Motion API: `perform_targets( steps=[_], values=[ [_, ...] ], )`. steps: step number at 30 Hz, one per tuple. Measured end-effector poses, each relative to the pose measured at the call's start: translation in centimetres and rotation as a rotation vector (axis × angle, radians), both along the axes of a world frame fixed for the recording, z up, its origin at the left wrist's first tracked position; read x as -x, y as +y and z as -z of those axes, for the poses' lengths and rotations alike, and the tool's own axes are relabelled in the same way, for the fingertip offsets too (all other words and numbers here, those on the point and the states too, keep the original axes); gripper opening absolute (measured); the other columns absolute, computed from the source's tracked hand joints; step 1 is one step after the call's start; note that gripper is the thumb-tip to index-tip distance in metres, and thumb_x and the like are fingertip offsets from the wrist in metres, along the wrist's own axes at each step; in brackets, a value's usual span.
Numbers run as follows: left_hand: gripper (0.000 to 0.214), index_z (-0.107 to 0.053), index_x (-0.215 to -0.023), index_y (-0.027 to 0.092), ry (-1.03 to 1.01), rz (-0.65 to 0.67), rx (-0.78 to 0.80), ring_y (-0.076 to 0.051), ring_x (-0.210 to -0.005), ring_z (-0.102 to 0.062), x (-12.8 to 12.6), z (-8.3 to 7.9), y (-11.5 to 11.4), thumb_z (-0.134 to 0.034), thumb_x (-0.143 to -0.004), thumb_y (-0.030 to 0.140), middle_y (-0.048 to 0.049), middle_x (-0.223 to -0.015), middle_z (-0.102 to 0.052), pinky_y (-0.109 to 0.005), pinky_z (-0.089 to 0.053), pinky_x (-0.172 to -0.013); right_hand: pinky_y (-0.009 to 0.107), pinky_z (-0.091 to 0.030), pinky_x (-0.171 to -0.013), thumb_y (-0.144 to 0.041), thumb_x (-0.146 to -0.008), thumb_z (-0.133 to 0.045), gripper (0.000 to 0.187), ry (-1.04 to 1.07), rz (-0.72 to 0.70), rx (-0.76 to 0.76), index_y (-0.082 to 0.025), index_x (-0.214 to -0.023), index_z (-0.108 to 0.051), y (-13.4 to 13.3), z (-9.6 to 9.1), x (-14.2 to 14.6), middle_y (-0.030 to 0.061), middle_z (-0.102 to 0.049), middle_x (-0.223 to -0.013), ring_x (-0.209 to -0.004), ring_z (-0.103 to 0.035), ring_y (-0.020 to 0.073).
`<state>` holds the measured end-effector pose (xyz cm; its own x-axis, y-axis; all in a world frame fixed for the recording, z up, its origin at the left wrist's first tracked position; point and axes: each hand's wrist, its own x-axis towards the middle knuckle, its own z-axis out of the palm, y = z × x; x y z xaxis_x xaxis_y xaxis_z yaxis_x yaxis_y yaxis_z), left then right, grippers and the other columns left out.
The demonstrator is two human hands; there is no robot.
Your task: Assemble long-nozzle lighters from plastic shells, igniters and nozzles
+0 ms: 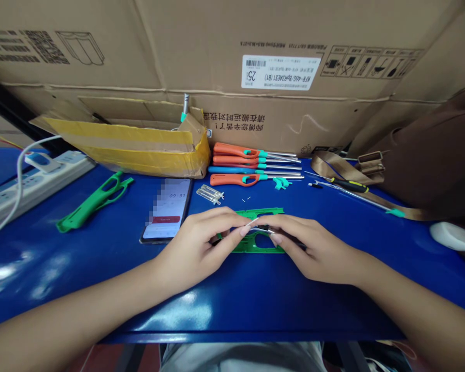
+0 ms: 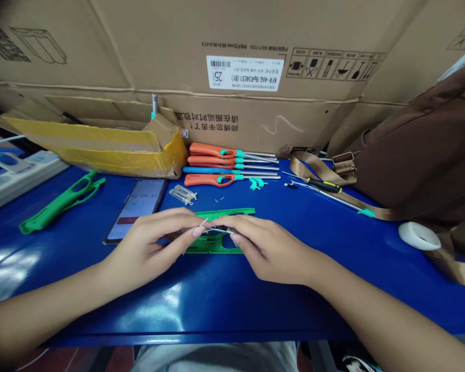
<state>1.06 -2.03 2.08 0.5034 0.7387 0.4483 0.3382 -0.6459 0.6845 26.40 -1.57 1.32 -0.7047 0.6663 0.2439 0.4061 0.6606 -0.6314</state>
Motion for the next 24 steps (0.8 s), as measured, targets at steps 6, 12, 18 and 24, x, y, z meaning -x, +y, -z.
perform_targets(
  steps=[6,12,18,24],
  values=[
    [0.025,-0.069,-0.121,0.016,0.136,0.049,-0.257,-0.012,-0.095,-0.068,0.7,0.4,0.1,-0.06,-0.099,0.011,-0.0067,-0.106,-0.068,-0.02,-0.056,-0.085,0.024,-0.051,-0.068,-0.023,-0.106,-0.046,0.039,0.072,0.048,0.213,-0.029,-0.143,-0.054,-0.1,-0.3,0.1,0.0018,-0.071,-0.105,-0.076,-0.061,0.0116],
    [0.027,-0.068,-0.126,0.016,0.257,0.049,-0.381,-0.013,-0.089,-0.067,1.3,0.1,0.3,-0.059,-0.101,0.016,-0.0068,-0.105,-0.068,-0.021,-0.054,-0.079,0.023,-0.044,-0.057,-0.032,-0.106,-0.044,0.034,0.119,0.01,0.459,-0.024,-0.136,-0.059,-0.1,-0.5,0.0,-0.001,-0.057,-0.078,-0.066,-0.051,0.012],
    [0.025,-0.071,-0.121,0.011,0.192,0.111,-0.29,-0.01,-0.084,-0.067,1.3,-0.2,0.6,-0.06,-0.099,0.013,-0.0064,-0.097,-0.068,-0.018,-0.053,-0.077,0.023,-0.042,-0.06,-0.028,-0.106,-0.045,0.033,0.103,-0.033,0.55,-0.026,-0.135,-0.059,0.0,-0.7,-0.1,-0.001,-0.056,-0.08,-0.069,-0.05,0.0118],
    [0.017,-0.076,-0.107,0.011,0.198,0.095,-0.249,-0.01,-0.079,-0.065,1.2,-0.4,0.7,-0.061,-0.098,0.013,-0.0061,-0.093,-0.068,-0.018,-0.052,-0.074,0.024,-0.043,-0.064,-0.03,-0.106,-0.046,0.033,0.072,-0.016,0.591,-0.025,-0.136,-0.058,0.1,-0.8,-0.2,-0.0002,-0.059,-0.084,-0.072,-0.052,0.0119]
  ],
)
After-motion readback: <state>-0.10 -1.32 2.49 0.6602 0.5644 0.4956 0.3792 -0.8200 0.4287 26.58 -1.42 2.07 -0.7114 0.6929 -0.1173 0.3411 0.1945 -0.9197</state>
